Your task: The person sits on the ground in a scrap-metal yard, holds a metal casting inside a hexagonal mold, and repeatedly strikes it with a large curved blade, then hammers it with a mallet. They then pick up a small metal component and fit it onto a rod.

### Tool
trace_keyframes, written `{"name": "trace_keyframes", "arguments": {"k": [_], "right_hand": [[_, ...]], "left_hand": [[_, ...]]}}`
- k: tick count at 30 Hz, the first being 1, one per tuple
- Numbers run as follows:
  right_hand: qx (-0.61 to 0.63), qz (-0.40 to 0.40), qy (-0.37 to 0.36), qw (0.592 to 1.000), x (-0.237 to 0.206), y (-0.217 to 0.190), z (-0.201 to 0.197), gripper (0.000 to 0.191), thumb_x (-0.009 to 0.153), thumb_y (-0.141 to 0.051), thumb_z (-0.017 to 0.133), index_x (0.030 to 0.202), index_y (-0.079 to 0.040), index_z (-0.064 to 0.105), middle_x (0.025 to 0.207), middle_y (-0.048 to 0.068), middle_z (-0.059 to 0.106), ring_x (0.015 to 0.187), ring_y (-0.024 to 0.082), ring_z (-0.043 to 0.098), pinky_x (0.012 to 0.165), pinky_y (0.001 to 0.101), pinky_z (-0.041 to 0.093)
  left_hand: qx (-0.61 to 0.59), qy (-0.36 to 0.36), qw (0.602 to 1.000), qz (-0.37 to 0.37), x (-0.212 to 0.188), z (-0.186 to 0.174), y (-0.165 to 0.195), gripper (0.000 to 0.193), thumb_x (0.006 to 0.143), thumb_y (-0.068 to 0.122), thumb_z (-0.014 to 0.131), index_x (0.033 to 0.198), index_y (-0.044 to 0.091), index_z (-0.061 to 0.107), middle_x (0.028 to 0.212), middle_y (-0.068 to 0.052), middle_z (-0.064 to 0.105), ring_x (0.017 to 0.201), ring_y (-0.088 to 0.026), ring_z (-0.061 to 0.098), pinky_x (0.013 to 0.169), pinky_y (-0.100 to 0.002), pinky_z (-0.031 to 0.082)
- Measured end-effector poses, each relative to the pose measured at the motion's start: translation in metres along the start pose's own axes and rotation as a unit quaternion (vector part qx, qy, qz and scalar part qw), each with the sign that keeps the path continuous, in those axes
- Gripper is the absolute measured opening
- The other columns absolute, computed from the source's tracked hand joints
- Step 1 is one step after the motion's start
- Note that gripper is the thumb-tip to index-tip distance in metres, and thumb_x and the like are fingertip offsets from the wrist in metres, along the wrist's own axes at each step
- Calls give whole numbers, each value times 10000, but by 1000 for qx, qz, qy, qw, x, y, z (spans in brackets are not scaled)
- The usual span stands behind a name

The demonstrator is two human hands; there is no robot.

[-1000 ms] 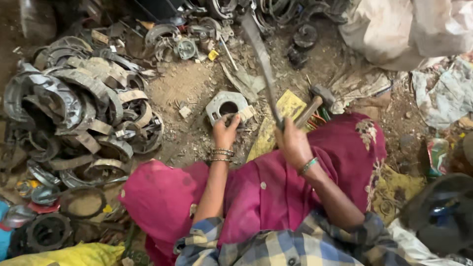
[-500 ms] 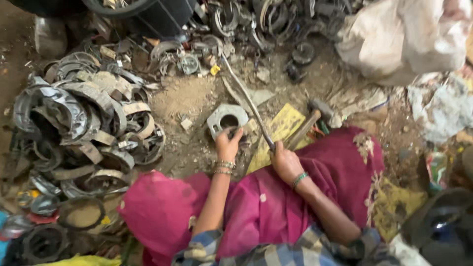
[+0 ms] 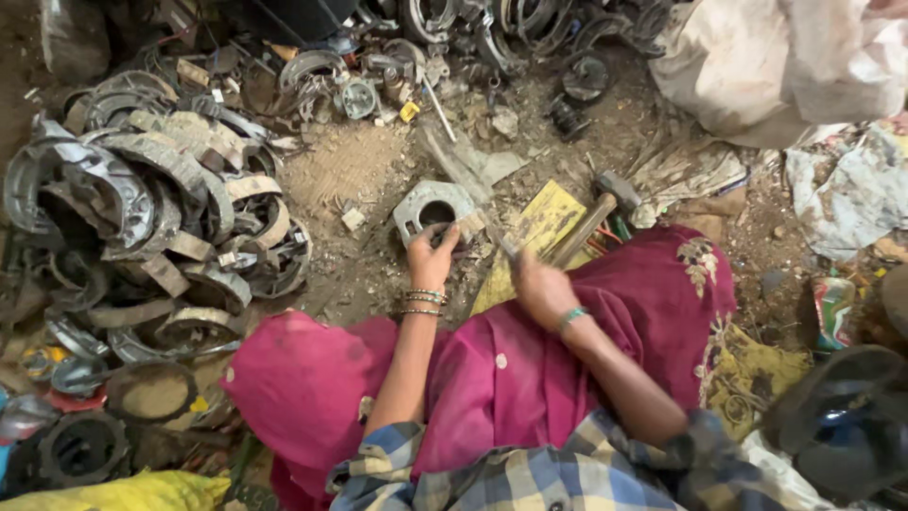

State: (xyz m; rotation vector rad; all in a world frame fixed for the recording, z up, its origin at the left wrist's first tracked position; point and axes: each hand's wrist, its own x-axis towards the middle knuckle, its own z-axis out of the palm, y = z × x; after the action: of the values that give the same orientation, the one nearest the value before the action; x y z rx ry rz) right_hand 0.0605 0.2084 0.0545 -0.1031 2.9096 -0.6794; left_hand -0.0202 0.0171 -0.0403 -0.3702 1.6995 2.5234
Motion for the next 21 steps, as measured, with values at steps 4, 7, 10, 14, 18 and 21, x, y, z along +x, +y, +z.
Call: {"name": "trace_keyframes", "arguments": {"k": [4, 7, 10, 14, 18, 21], "right_hand": [[17, -17, 103, 994, 7, 9, 3, 295, 973, -201, 635, 1138, -12, 480, 715, 255, 661, 656, 458, 649, 566, 556, 486], [82, -13, 187, 979, -13, -7, -38, 267, 1012, -203, 605, 1158, -8, 496, 706, 200, 656, 599, 375, 654, 498, 491, 499], [222, -20, 267, 937, -29, -24, -80, 221, 1063, -199, 562, 1172, -17, 502, 702, 128, 659, 560, 258, 665, 474, 433, 514], [188, -37, 333, 923, -23, -23, -65, 284, 1029, -222, 607, 1137, 6, 478, 754, 127, 672, 594, 235, 681, 480, 403, 553], [46, 115, -4, 992, 5, 2, 0, 208, 1041, -236, 545, 1077, -34, 511, 753, 158, 678, 649, 339, 695, 544, 480, 563], [-42, 2, 89, 995, 11, 13, 10, 251, 1021, -239, 596, 1099, -21, 500, 764, 219, 670, 689, 440, 662, 601, 551, 516]], "left_hand": [[243, 42, 940, 234, -2, 0, 2, 196, 931, 124, 823, 996, -55, 775, 845, -78, 777, 741, -126, 698, 677, -279, 564], [165, 19, 975, 148, -5, -1, -2, 197, 954, 135, 791, 1006, -53, 763, 855, -63, 765, 716, -109, 696, 644, -270, 575], [27, 8, 999, 45, -2, 0, -6, 215, 934, 140, 769, 1022, -53, 736, 856, -45, 736, 688, -96, 684, 593, -270, 600], [26, 9, 999, 18, 2, 2, -6, 207, 926, 138, 770, 1024, -41, 733, 847, -45, 742, 683, -99, 686, 585, -273, 608], [140, 25, 985, 97, -1, 2, -2, 214, 938, 154, 806, 1013, -42, 764, 857, -56, 762, 715, -83, 660, 627, -248, 547], [258, 46, 950, 170, -6, 3, 2, 254, 886, 190, 830, 1002, -29, 777, 833, -52, 774, 739, -82, 698, 675, -238, 544]]}}
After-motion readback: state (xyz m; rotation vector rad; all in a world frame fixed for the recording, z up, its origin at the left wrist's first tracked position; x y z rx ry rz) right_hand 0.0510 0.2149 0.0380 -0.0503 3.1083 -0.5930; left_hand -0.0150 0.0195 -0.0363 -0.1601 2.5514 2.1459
